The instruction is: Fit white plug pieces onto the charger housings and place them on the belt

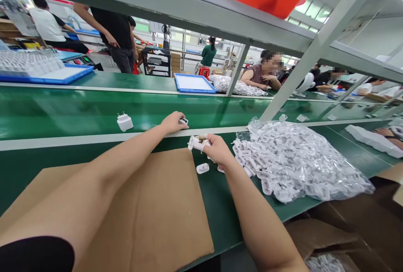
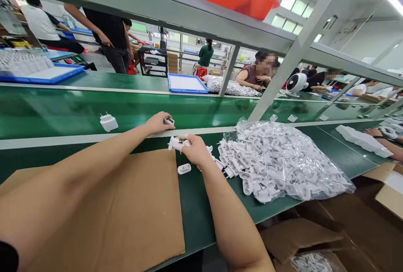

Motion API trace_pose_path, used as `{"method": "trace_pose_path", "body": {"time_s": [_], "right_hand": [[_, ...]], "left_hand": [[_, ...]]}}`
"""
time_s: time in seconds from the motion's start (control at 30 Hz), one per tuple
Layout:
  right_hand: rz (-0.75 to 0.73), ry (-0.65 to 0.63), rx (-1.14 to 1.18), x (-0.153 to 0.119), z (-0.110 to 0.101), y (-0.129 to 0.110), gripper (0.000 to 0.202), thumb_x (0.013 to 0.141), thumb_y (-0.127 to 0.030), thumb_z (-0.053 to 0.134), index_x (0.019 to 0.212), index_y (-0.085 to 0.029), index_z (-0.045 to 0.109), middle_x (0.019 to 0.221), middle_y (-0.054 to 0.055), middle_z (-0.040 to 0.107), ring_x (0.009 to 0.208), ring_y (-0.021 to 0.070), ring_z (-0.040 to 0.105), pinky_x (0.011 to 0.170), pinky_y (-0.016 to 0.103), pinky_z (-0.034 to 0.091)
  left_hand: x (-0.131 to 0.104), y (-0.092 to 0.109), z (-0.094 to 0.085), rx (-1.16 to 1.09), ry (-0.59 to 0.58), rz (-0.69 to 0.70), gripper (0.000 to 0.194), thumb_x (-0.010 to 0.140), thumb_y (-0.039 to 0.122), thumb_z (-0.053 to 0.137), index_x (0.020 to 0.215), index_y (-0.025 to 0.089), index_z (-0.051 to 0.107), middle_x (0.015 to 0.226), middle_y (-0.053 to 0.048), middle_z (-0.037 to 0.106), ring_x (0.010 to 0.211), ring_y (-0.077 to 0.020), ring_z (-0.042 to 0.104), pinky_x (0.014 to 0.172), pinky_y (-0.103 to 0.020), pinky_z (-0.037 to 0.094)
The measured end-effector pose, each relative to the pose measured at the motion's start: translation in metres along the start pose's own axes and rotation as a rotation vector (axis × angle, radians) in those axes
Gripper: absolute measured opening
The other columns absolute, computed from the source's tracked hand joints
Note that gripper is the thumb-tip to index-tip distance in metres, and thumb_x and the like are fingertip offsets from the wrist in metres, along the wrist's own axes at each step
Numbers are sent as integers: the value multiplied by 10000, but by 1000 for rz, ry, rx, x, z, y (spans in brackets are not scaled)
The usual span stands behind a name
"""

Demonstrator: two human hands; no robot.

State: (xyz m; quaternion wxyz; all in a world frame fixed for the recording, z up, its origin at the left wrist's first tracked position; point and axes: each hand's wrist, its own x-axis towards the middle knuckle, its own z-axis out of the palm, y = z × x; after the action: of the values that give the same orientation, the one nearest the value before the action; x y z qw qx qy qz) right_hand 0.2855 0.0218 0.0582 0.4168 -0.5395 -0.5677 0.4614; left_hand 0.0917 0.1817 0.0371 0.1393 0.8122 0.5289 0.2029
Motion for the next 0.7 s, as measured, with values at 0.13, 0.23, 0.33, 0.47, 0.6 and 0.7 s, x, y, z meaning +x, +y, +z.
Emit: {"method": "trace_pose_path", "body": {"time_s": [0.13, 0.23, 0.33, 0.47, 0.6, 0.7], "right_hand": [[84, -46, 213, -1, -4, -5, 400, 599, -214, 700, 999, -205, 706, 705, -37, 652, 504, 82, 415, 471, 215, 282], [25, -91, 211, -6, 1, -8, 389, 627, -236, 734, 1012, -222, 679, 791, -16, 699, 584, 102, 501, 506, 212, 336], [-89, -123, 60, -13, 10, -8, 318, 659, -257, 748, 974, -217, 725, 897, 13, 748, 739, 142, 613, 650, 255, 459], [-220, -75, -247, -27, 21, -10, 258, 712, -263, 735, 960, -216, 786, 964, 42, 771, 817, 186, 647, 751, 324, 502], [-231, -107, -340, -39, 28, -18, 235, 793, -300, 724, 1000, -230, 813, 902, 33, 772, 800, 185, 651, 784, 343, 520], [-141, -231, -218, -41, 31, -20, 304, 788, -371, 783, 1058, -233, 802, 878, 24, 766, 760, 175, 657, 755, 333, 544]], "left_hand": [[-49, 8, -11, -8, 26, 46, 422, 771, 544, 793, 1012, 214, 689, 1094, -77, 704, 989, -268, 657, 777, -322, 481], [-102, 16, -16, -82, 11, 33, 453, 763, 612, 788, 951, 218, 668, 941, -35, 710, 844, -231, 641, 681, -310, 429], [-150, 24, -14, -196, -24, -20, 491, 732, 650, 805, 916, 216, 668, 895, -23, 707, 793, -215, 624, 653, -306, 413], [-187, 27, -9, -399, -51, -52, 499, 691, 583, 863, 987, 217, 699, 967, -39, 720, 843, -225, 646, 686, -311, 462], [-203, 20, -3, -666, -84, -84, 573, 721, 517, 861, 1181, 225, 686, 973, -27, 733, 772, -189, 634, 674, -299, 491], [-209, 16, 2, -713, -81, -61, 433, 814, 518, 785, 1132, 229, 730, 825, -5, 702, 677, -160, 568, 603, -269, 436]]}}
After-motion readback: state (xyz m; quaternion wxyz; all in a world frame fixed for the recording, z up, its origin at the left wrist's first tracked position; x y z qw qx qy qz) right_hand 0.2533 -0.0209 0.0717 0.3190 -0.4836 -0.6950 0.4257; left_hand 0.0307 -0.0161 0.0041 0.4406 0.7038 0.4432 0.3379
